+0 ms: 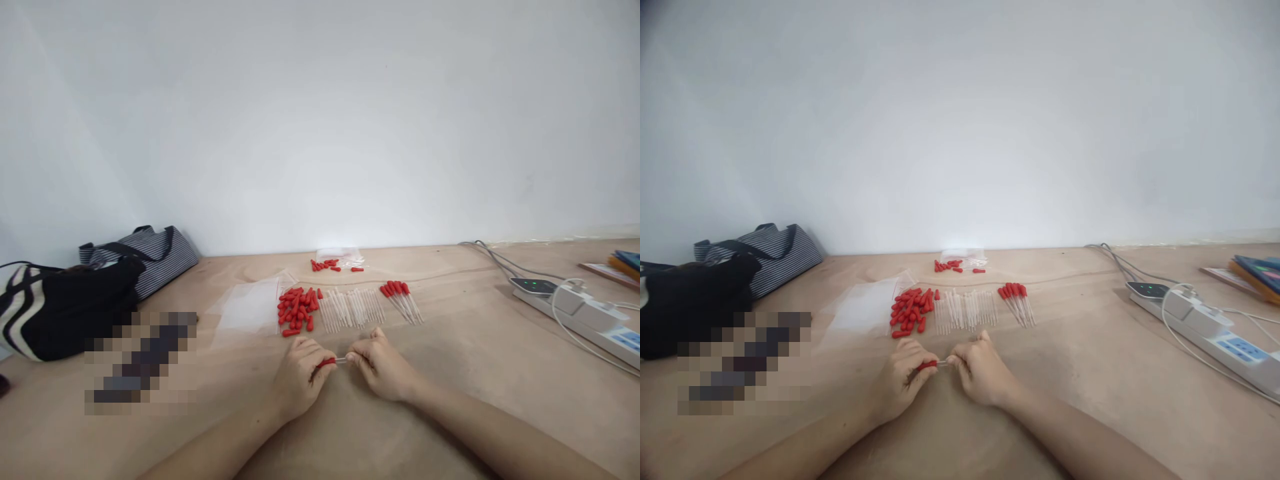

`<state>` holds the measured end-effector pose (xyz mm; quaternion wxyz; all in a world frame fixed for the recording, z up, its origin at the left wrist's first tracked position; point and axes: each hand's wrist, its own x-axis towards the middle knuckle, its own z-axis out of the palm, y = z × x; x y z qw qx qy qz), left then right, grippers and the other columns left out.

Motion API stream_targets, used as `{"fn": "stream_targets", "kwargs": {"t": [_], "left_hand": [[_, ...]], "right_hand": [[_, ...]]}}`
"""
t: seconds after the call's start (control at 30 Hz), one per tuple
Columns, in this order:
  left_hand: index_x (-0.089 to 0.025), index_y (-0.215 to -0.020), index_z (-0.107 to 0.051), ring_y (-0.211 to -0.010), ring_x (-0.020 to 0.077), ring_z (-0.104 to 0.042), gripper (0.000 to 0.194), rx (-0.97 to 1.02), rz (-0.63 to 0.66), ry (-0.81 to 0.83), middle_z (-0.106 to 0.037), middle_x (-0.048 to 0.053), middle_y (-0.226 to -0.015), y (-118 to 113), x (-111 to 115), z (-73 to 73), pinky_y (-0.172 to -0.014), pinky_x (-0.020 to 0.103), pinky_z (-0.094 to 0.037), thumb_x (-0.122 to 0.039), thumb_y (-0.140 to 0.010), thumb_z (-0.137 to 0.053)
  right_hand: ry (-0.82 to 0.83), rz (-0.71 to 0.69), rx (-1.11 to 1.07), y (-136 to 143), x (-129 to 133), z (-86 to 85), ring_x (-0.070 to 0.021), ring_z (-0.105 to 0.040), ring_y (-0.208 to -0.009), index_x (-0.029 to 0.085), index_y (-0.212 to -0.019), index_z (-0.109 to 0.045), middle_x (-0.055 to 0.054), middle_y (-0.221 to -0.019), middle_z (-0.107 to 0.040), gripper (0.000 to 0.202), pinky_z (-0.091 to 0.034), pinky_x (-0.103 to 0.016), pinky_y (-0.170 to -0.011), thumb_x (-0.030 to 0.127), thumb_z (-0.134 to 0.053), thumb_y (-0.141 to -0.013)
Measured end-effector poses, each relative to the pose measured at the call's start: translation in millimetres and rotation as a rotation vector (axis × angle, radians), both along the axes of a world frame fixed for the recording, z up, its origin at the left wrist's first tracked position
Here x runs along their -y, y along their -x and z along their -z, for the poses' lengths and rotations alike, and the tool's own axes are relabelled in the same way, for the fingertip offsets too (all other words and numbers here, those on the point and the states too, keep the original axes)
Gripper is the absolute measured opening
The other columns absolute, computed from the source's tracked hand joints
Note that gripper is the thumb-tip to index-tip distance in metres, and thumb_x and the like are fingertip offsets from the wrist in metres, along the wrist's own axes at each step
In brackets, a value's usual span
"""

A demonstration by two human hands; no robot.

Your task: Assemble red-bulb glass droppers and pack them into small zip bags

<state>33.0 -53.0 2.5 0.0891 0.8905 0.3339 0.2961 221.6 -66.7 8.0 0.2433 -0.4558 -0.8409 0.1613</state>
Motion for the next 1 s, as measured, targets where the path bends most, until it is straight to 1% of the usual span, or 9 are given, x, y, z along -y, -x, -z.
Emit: {"fn": "stream_targets", "kwargs": {"t": [0.13,0.33,0.47,0.57,0.67,0.73,0.87,0.93,1.0], "left_hand": [[-0.019,-0.073,-0.059,-0.066,0.0155,-0.053,0.022,-0.014,0.022,-0.015,-0.063,0.002,-0.067,0,0,-1.3,-0.070,0.032,-0.034,-0.025,-0.085,-0.042],[-0.019,-0.074,-0.059,-0.067,0.0156,-0.054,0.022,-0.028,0.023,0.000,-0.064,0.003,-0.068,-1,0,-2.4,-0.072,0.032,-0.035,-0.024,-0.086,-0.040],[-0.019,-0.075,-0.059,-0.068,0.0158,-0.054,0.022,-0.045,0.026,-0.014,-0.064,0.003,-0.069,-1,-1,-0.7,-0.073,0.032,-0.034,-0.023,-0.086,-0.040],[-0.019,-0.075,-0.059,-0.068,0.0157,-0.054,0.022,-0.055,0.031,-0.037,-0.064,0.002,-0.069,-1,0,-1.0,-0.073,0.033,-0.034,-0.023,-0.086,-0.041],[-0.019,-0.076,-0.058,-0.067,0.0155,-0.054,0.019,-0.066,0.044,-0.061,-0.064,0.002,-0.069,0,0,-3.0,-0.072,0.033,-0.034,-0.021,-0.085,-0.041],[-0.019,-0.076,-0.058,-0.067,0.0155,-0.054,0.017,-0.060,0.035,-0.064,-0.064,0.001,-0.069,0,-2,-4.7,-0.074,0.033,-0.033,-0.021,-0.084,-0.043],[-0.019,-0.076,-0.057,-0.068,0.0154,-0.055,0.014,-0.025,-0.018,-0.043,-0.064,0.001,-0.070,2,-7,-6.8,-0.077,0.033,-0.033,-0.022,-0.084,-0.046],[-0.019,-0.076,-0.057,-0.068,0.0154,-0.055,0.015,-0.029,-0.022,-0.031,-0.063,0.000,-0.069,3,-9,-6.6,-0.077,0.033,-0.033,-0.023,-0.084,-0.045],[-0.020,-0.082,-0.058,-0.073,0.0168,-0.055,0.014,-0.027,-0.029,-0.031,-0.064,0.001,-0.074,4,-10,-5.7,-0.078,0.034,-0.034,-0.024,-0.084,-0.046]], "right_hand": [[0.075,-0.029,-0.041,-1,-2,-1.1,-0.0121,-0.050,-0.060,0.018,-0.065,-0.054,0.000,-0.064,-0.062,0.027,-0.030,-0.029,-0.073,0.018,-0.035,-0.084],[0.123,-0.037,-0.086,-2,-7,2.5,-0.0111,-0.052,-0.058,0.018,-0.065,-0.056,0.001,-0.062,-0.061,0.030,-0.034,-0.028,-0.074,0.021,-0.034,-0.085],[0.189,-0.040,-0.106,-3,-8,5.3,-0.0102,-0.048,-0.054,0.017,-0.064,-0.058,0.002,-0.057,-0.056,0.029,-0.035,-0.023,-0.061,0.022,-0.036,-0.084],[0.254,-0.023,-0.154,-2,-9,7.8,-0.0092,-0.044,-0.050,0.016,-0.065,-0.058,0.002,-0.054,-0.051,0.030,-0.031,-0.020,-0.050,0.024,-0.037,-0.084],[0.290,-0.033,-0.162,-2,-9,6.5,-0.0084,-0.041,-0.048,0.016,-0.065,-0.058,0.003,-0.052,-0.048,0.031,-0.030,-0.019,-0.048,0.025,-0.036,-0.085],[0.238,-0.054,-0.130,-3,-9,1.5,-0.0088,-0.044,-0.051,0.016,-0.067,-0.058,0.002,-0.055,-0.051,0.030,-0.032,-0.020,-0.053,0.024,-0.035,-0.085],[-0.021,-0.099,0.001,-10,-6,-11.8,-0.0134,-0.052,-0.072,0.021,-0.086,-0.061,-0.001,-0.076,-0.060,0.022,-0.032,-0.029,-0.072,0.023,-0.039,-0.085],[-0.131,-0.087,0.110,-14,-5,-14.7,-0.0165,-0.051,-0.077,0.022,-0.088,-0.062,-0.003,-0.079,-0.060,0.020,-0.031,-0.031,-0.073,0.023,-0.043,-0.082],[-0.193,-0.076,0.187,-19,-7,-13.7,-0.0175,-0.050,-0.076,0.021,-0.083,-0.063,-0.005,-0.076,-0.058,0.020,-0.032,-0.031,-0.070,0.021,-0.044,-0.081]]}}
